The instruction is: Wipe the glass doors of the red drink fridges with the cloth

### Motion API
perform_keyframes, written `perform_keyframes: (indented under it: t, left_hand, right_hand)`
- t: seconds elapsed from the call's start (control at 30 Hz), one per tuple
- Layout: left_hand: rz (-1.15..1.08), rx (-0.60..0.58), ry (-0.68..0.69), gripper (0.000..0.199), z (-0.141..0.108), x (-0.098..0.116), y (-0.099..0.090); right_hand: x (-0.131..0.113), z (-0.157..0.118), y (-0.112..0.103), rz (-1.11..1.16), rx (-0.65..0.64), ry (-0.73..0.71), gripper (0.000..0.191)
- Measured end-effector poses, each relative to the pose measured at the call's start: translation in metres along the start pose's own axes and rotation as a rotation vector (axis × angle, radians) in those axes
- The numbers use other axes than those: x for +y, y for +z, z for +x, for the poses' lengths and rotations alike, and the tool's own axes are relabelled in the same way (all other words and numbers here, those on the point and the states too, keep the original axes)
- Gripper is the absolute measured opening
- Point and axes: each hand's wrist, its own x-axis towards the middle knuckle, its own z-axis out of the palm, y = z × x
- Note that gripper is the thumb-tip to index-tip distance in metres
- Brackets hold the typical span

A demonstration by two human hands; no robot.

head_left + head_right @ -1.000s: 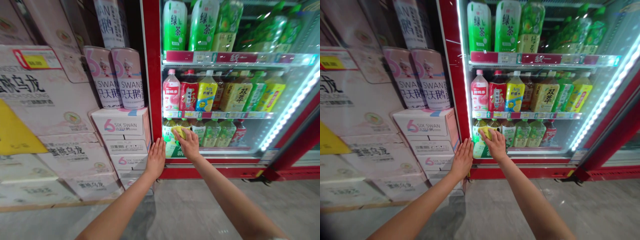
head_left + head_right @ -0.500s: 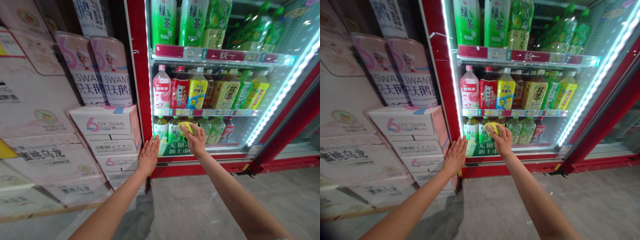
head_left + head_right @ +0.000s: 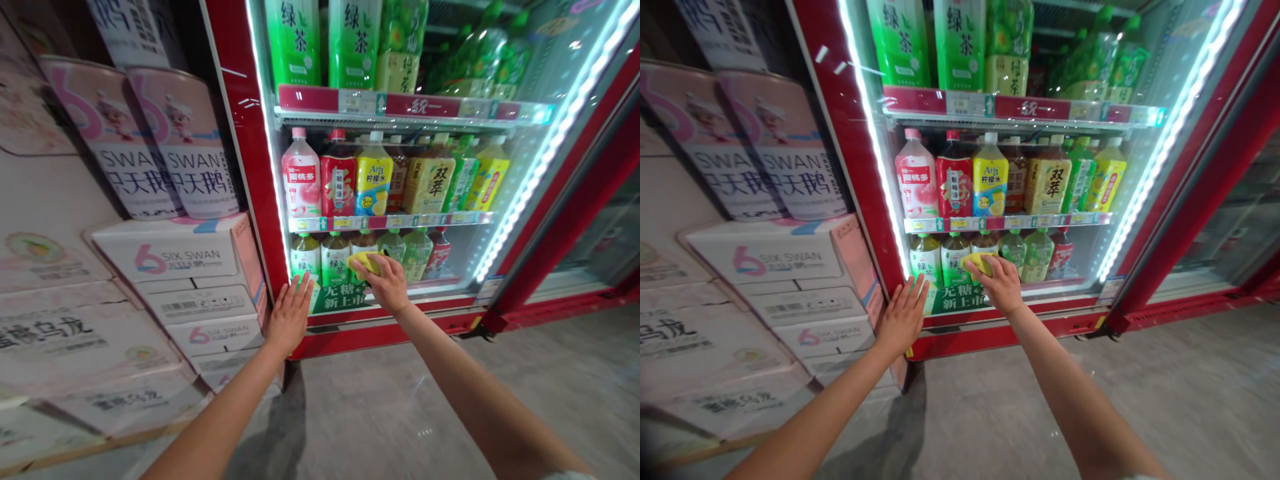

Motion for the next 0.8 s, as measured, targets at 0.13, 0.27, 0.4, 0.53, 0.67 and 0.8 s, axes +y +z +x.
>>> perform_keyframes:
  t: [0.13,0.27,0.4,0.53,0.67,0.8]
  left_hand:
    - [0.031,0.021,0.004,0.088,0.001,0.001,-0.001]
    - [0.034,0.014,-0.009,0.084,0.002,0.004,0.0]
    - [0.02,-0.028,-0.022,0.082,-0.004,0.004,0.0]
    - [0.011,-0.049,-0.09,0.082,-0.019,0.005,-0.002]
    - [-0.019,-0.051,-0.163,0.089,-0.034,0.008,0.001]
    - [-0.041,-0.134,-0.236,0.087,-0.046,0.012,0.013]
  right_hand:
    - [-0.034,0.026,0.01,0.017,0.074,0.131,0.061]
    - [-0.058,0.011,0.016,0.064,-0.03,-0.151,0.06]
    - [-0.048,0.0,0.01,0.085,-0.079,-0.3,0.057]
    - [-0.057,0.028,0.007,0.08,0.019,-0.075,0.06]
    - [-0.098,0.071,0.016,0.14,0.079,0.01,0.063]
    - [-0.14,0.099,0.028,0.2,0.072,0.025,0.069]
